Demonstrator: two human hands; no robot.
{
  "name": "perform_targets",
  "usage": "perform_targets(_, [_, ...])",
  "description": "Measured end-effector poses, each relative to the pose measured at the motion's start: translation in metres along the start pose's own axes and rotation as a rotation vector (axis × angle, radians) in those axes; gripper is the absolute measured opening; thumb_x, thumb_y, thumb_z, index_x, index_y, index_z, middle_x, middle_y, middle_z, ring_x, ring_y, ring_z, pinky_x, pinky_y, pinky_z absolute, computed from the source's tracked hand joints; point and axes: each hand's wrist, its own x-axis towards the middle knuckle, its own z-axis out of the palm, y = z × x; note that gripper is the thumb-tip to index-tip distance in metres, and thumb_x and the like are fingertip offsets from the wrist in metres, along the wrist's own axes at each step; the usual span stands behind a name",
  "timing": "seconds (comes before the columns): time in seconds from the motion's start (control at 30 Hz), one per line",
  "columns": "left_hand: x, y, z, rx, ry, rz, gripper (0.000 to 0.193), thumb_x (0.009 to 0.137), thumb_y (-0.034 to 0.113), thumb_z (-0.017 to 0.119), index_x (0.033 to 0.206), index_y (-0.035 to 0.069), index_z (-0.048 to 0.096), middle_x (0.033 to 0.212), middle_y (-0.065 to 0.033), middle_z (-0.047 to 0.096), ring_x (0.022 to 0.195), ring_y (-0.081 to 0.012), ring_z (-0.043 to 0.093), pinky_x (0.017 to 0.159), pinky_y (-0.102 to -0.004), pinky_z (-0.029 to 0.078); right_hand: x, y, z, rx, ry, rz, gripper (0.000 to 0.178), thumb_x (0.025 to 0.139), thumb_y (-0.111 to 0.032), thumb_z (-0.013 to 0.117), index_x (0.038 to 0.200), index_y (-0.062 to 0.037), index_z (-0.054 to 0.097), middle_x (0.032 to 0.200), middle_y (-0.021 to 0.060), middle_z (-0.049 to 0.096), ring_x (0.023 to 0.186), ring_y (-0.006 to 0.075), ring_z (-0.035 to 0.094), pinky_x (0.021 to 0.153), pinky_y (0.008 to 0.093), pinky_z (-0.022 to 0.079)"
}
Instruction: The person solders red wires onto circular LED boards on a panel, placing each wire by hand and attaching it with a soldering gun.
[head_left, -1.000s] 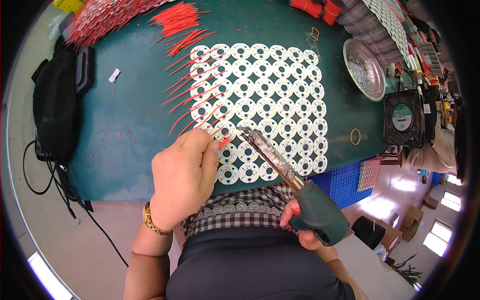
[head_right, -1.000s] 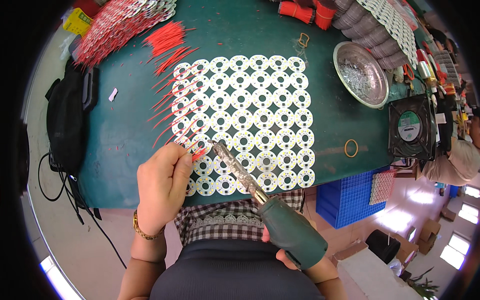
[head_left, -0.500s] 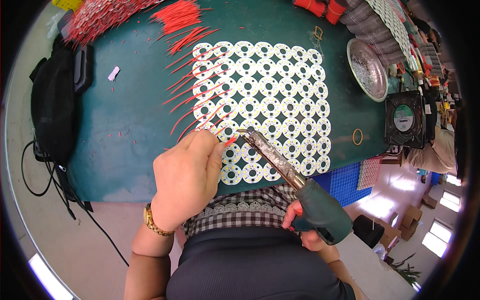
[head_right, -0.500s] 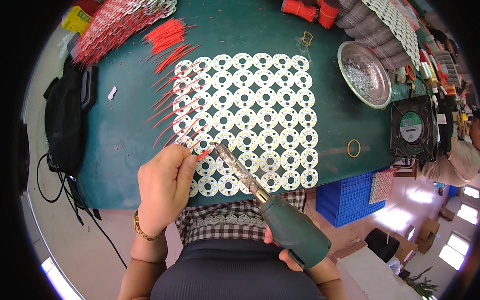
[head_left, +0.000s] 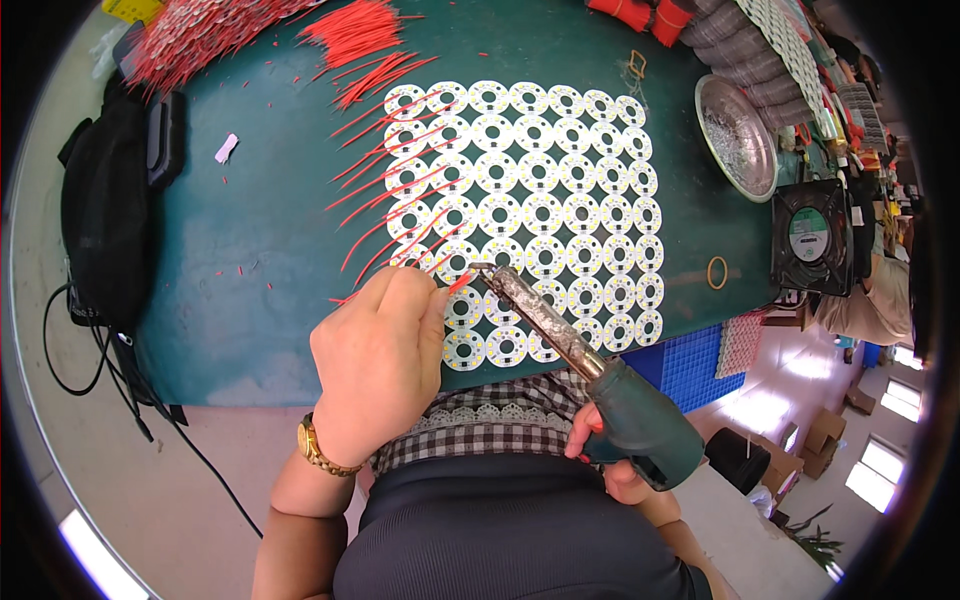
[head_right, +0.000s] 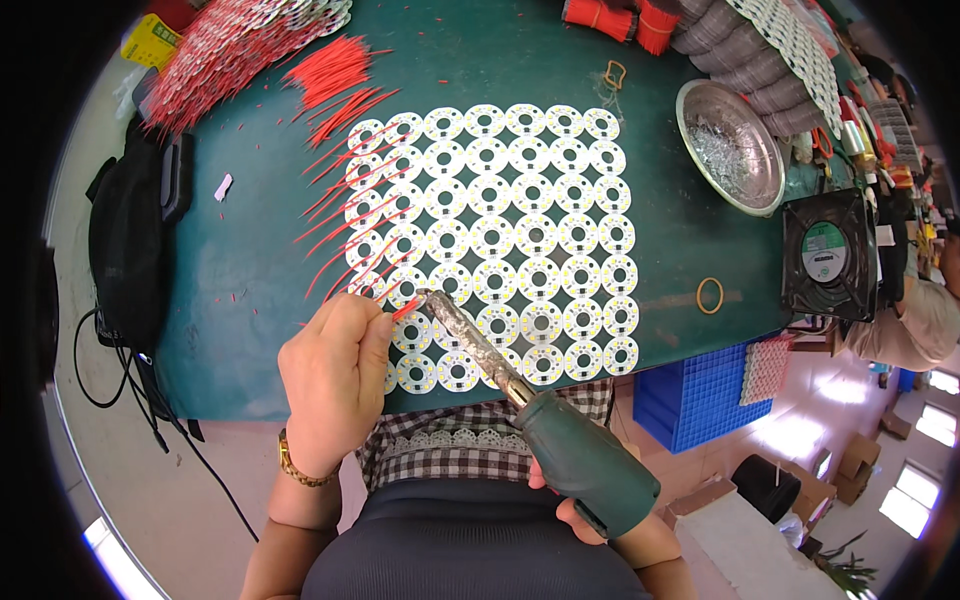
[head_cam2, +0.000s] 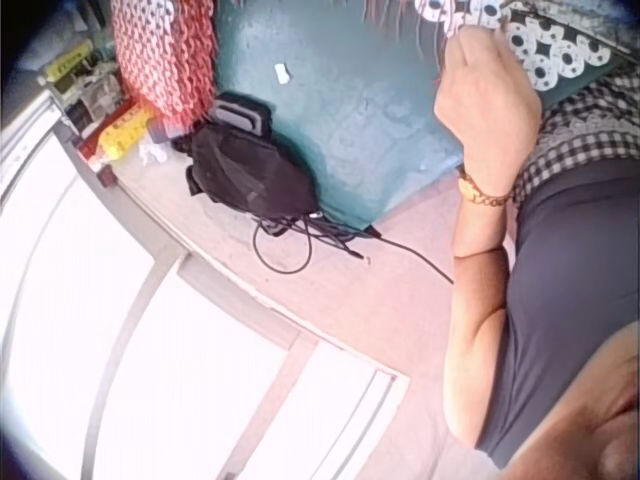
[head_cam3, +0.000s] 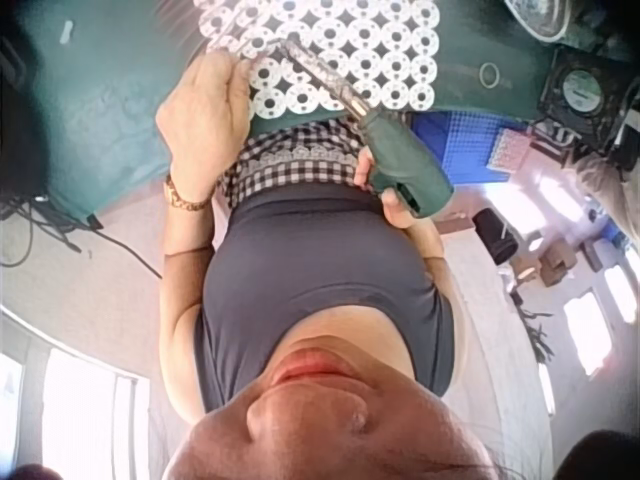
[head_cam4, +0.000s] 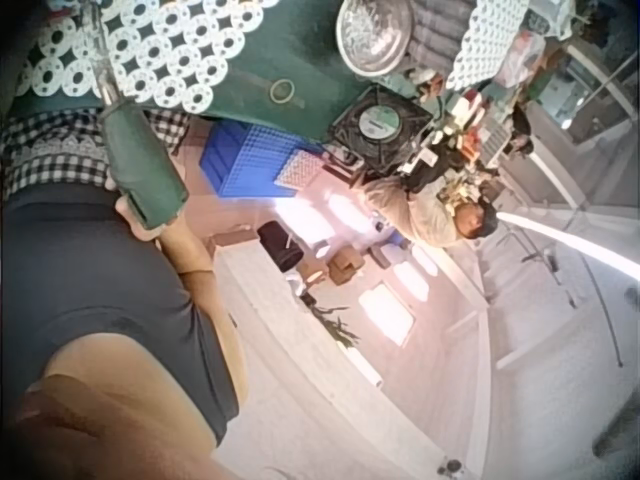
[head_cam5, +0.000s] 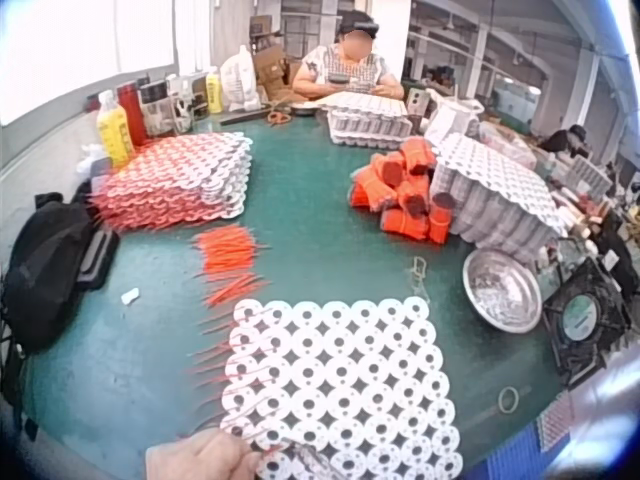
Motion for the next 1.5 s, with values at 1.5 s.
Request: perform_targets(1.5, [-0.02,0.005,-0.005,-0.118,0.057,-0.106,0.011,0.087,0.003,0.065,0.079,0.004,0.057,0.068,-0.0092,0.055,0.054,-0.0263,0.052,0.048,-0.034,0.04,-0.014,0.004,-0.002,0.226,0.136,0.214,0.047,0.069,-0.039,0.082,0.088,-0.0017,0.062,0.074,0.004,0.055,0.059,0.011,0.046,0.047,0.0282,0.038])
